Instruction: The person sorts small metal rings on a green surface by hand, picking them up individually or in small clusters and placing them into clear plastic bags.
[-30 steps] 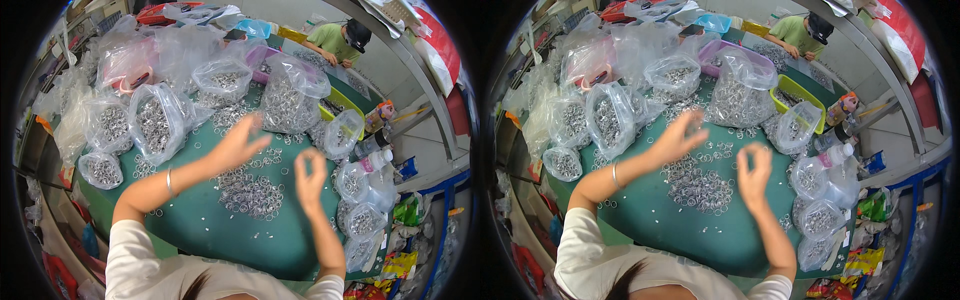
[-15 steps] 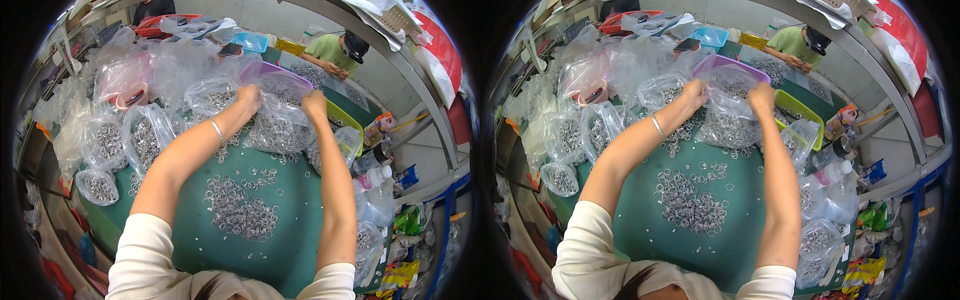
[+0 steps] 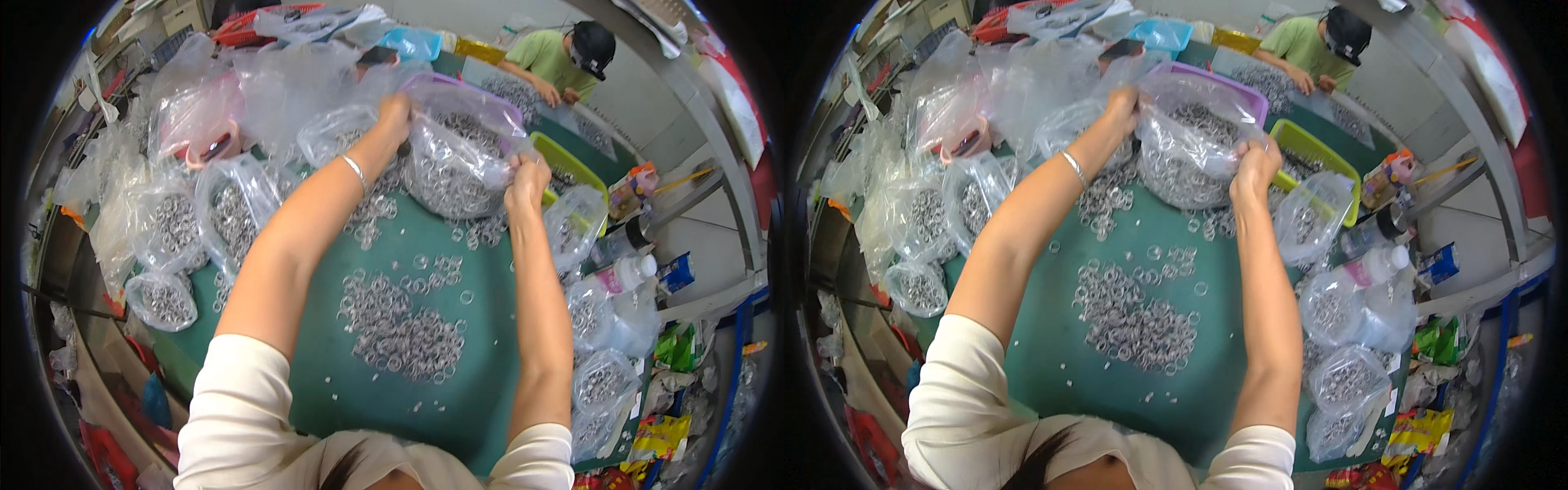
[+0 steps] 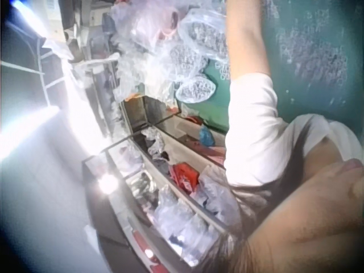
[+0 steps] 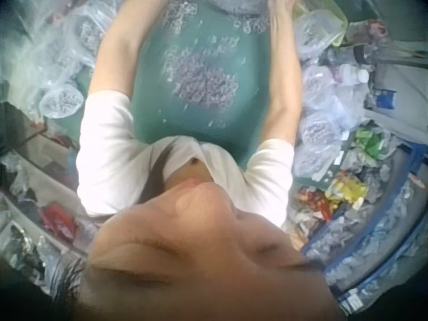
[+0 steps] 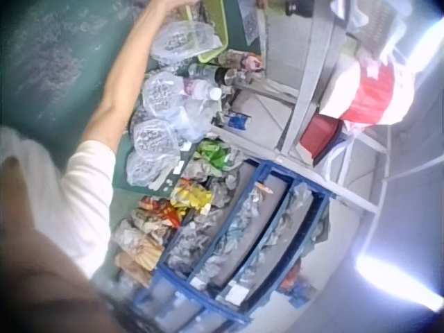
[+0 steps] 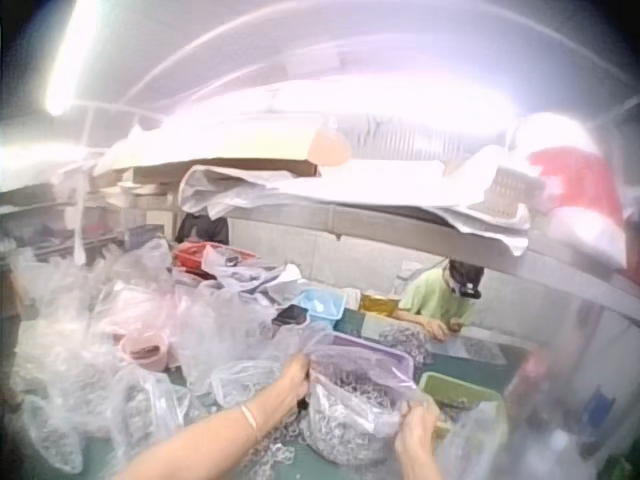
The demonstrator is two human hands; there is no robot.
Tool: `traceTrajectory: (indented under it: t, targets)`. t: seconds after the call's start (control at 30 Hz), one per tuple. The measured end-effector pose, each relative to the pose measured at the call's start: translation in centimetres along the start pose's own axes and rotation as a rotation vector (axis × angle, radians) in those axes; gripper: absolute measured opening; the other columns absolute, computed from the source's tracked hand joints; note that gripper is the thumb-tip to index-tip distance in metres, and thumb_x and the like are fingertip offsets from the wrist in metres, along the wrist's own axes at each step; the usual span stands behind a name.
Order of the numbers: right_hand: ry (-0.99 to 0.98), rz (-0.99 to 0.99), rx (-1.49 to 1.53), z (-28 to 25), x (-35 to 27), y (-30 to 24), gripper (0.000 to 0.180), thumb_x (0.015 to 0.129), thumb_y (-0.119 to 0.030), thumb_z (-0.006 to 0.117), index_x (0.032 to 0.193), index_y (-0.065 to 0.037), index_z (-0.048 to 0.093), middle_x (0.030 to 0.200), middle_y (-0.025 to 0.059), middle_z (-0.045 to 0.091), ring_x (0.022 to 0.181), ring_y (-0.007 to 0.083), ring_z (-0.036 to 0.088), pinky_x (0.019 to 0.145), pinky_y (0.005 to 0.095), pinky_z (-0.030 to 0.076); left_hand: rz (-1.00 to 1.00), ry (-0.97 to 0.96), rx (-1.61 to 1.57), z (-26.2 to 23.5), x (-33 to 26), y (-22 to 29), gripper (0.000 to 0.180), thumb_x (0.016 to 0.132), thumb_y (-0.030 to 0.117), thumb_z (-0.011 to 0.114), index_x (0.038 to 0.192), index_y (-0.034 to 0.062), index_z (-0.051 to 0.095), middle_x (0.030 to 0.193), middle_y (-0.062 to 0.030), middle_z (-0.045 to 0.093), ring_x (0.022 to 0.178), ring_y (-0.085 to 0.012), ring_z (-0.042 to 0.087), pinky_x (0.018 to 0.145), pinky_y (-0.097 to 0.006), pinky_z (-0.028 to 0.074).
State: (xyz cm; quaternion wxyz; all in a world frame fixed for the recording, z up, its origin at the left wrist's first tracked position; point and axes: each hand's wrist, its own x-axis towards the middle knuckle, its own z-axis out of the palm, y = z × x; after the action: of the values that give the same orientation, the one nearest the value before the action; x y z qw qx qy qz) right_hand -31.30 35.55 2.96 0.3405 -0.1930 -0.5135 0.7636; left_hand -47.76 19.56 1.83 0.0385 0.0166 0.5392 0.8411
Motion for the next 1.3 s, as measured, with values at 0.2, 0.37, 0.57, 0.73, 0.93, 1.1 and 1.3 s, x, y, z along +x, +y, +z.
traceTrajectory:
  t: [0.2,0.37,0.57,0.73,0.93,1.1,1.3]
  targets:
    - [-0.124,-0.040,-0.371,-2.9,-2.0,0.2,0.045,0.086,-0.016,0.059,0.122,0.007,0.045,0.101,0.0143,0.057,0.085,0.0201,0.055,0.074,0.0325,0.044,0.826,0.061,0.840,0.1,-7.4,1.9,0.044,0.078,-0.001,0.046,0.122,-0.0065,0.047,0.113,-0.0309,0.050,0.112,-0.0416,0.047,0.098,-0.046,0.039]
    - [-0.024,-0.571,-0.682,-6.8,-10.4,-0.4,0.053,0.083,-0.018,0.067,0.125,0.001,0.040,0.106,0.0113,0.050,0.101,0.0232,0.048,0.095,0.0371,0.035,0.815,-0.329,0.835,-4.5,-19.8,-0.2,0.039,0.087,0.011,0.050,0.125,0.0022,0.049,0.134,-0.0236,0.041,0.127,-0.0408,0.038,0.106,-0.044,0.032]
    - [-0.759,-0.467,-1.297,-11.0,-16.8,6.6,0.059,0.083,-0.039,0.065,0.133,-0.013,0.048,0.143,0.0181,0.036,0.134,0.0390,0.029,0.109,0.0486,0.023,0.420,-0.608,1.541,-13.7,-29.9,-4.1,0.048,0.091,0.030,0.055,0.130,0.0029,0.047,0.142,-0.0235,0.032,0.132,-0.0392,0.032,0.108,-0.057,0.022]
    - [-1.147,-0.334,-1.126,-12.2,-21.0,3.1,0.057,0.079,-0.030,0.070,0.130,-0.011,0.051,0.141,0.0131,0.040,0.131,0.0354,0.036,0.108,0.0454,0.029,0.324,-0.803,1.264,-14.9,-34.2,-2.7,0.043,0.091,0.021,0.055,0.131,0.0058,0.048,0.145,-0.0203,0.030,0.133,-0.0378,0.032,0.110,-0.055,0.022]
    - [-1.060,-0.221,-1.199,-14.7,-22.9,-0.4,0.058,0.074,-0.020,0.074,0.127,-0.009,0.053,0.136,0.0106,0.046,0.127,0.0337,0.041,0.106,0.0448,0.033,0.373,-0.659,1.004,-13.9,-30.2,0.4,0.034,0.090,0.013,0.055,0.122,0.0011,0.054,0.137,-0.0218,0.041,0.125,-0.0395,0.042,0.105,-0.043,0.036]
    - [-0.946,-0.250,-1.233,-12.2,-25.6,-1.0,0.059,0.074,-0.024,0.075,0.126,-0.009,0.053,0.138,0.0101,0.043,0.129,0.0350,0.036,0.108,0.0478,0.029,0.527,-0.433,1.425,-13.7,-22.0,-4.3,0.040,0.089,0.017,0.059,0.127,0.0068,0.052,0.141,-0.0185,0.037,0.129,-0.0410,0.035,0.107,-0.045,0.033]
    - [-0.841,-0.336,-1.375,-15.3,-27.1,-0.6,0.044,0.077,-0.021,0.072,0.115,-0.004,0.059,0.124,0.0119,0.051,0.121,0.0324,0.044,0.098,0.0448,0.035,0.561,-0.499,1.483,-15.8,-23.4,-6.1,0.034,0.084,0.019,0.064,0.115,0.0056,0.059,0.138,-0.0188,0.038,0.124,-0.0433,0.038,0.102,-0.050,0.037]
